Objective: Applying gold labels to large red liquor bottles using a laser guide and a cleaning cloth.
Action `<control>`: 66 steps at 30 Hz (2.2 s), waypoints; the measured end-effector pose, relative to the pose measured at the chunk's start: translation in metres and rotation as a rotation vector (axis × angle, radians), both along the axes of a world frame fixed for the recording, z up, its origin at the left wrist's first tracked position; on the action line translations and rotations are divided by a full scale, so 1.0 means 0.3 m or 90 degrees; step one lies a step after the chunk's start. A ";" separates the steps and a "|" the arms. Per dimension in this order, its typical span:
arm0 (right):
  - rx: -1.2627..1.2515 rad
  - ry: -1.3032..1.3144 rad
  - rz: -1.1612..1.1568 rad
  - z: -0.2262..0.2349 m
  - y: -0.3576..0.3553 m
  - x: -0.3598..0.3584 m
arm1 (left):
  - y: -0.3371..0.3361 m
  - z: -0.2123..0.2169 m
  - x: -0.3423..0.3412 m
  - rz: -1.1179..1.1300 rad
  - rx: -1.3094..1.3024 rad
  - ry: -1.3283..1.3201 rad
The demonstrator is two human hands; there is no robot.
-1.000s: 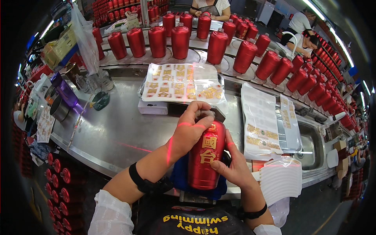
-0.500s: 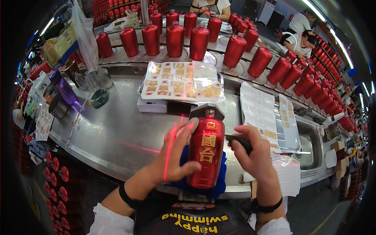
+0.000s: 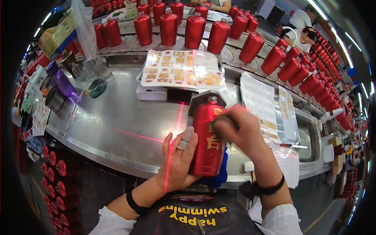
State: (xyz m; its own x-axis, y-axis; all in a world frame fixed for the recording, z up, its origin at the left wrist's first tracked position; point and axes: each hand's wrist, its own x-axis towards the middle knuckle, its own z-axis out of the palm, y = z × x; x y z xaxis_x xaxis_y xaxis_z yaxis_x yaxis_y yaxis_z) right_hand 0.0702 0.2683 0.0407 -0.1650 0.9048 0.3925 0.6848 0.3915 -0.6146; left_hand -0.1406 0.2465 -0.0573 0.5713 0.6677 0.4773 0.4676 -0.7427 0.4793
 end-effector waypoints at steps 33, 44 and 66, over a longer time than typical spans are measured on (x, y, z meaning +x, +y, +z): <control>-0.174 0.760 -0.132 -0.373 -0.161 0.017 | 0.352 0.132 0.077 -0.256 0.153 0.071; -0.174 0.718 -0.139 -0.384 -0.152 0.020 | 0.322 0.171 0.055 -0.237 0.219 0.152; 0.044 -0.154 -0.196 -0.191 -0.028 0.494 | 0.028 -0.033 0.005 -0.021 0.026 -0.003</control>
